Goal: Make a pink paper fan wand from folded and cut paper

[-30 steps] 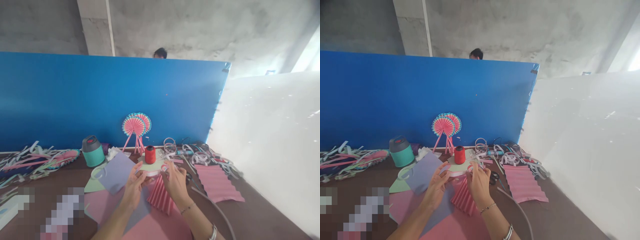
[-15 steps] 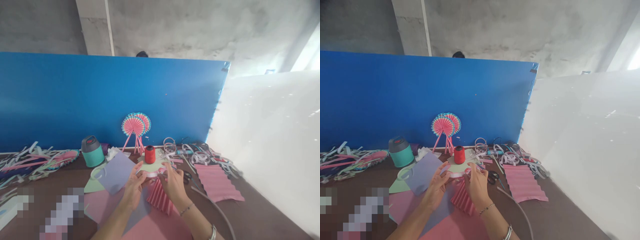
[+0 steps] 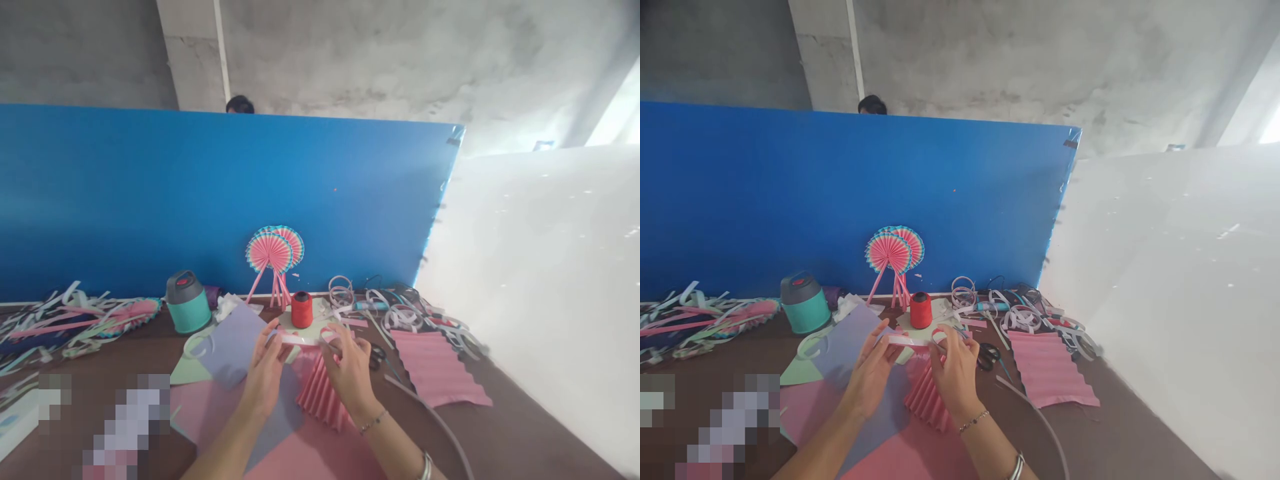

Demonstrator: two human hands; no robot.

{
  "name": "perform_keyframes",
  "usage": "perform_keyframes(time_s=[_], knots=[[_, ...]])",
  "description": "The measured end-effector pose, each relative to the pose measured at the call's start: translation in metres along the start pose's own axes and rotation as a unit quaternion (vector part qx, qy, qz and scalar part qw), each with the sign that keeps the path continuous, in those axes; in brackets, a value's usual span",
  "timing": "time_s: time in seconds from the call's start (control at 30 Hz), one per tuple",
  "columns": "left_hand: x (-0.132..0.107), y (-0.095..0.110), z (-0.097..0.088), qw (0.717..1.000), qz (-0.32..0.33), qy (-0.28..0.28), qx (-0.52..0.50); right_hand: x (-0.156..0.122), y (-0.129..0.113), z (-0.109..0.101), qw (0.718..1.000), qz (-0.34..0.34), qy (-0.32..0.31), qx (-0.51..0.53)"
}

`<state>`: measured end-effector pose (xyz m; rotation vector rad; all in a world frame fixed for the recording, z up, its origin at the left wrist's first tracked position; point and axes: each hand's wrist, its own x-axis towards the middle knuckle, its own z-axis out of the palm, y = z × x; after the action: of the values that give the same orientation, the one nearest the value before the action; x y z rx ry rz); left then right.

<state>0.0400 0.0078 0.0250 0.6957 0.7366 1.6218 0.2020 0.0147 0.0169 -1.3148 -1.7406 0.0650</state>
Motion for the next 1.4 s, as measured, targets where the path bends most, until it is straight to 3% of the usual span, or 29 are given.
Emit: perform_keyframes(time_s=[0.23, 0.37, 0.47, 0.7, 0.9, 1.17, 1.4], knots=[[-0.005, -0.005, 0.005, 0.999, 0.009, -0.036, -0.006, -0.002, 0.0, 0.004, 1.0, 0.0, 0.024, -0.008], [-0.007, -0.007, 0.009, 0.993, 0.002, -0.085, 0.077, -0.003, -0.001, 0.004, 1.0, -0.001, 0.007, -0.011], [-0.009, -0.006, 0.012, 0.99, -0.007, -0.074, 0.118, -0.004, -0.002, 0.005, 1.0, -0.002, -0.006, -0.003], [-0.011, -0.013, 0.012, 0.995, -0.005, -0.067, 0.068, -0.006, -0.007, 0.006, 0.999, -0.031, -0.008, -0.021], [-0.009, -0.021, 0.005, 0.998, -0.043, 0.011, 0.05, -0.007, -0.018, 0.002, 0.998, -0.032, -0.045, 0.007], [-0.007, -0.011, 0.007, 0.997, -0.071, 0.008, 0.005, -0.007, -0.019, 0.004, 0.997, -0.016, -0.064, 0.033], [-0.005, -0.011, 0.003, 0.996, -0.07, -0.042, -0.02, -0.006, -0.018, 0.004, 0.996, 0.008, -0.07, 0.058]])
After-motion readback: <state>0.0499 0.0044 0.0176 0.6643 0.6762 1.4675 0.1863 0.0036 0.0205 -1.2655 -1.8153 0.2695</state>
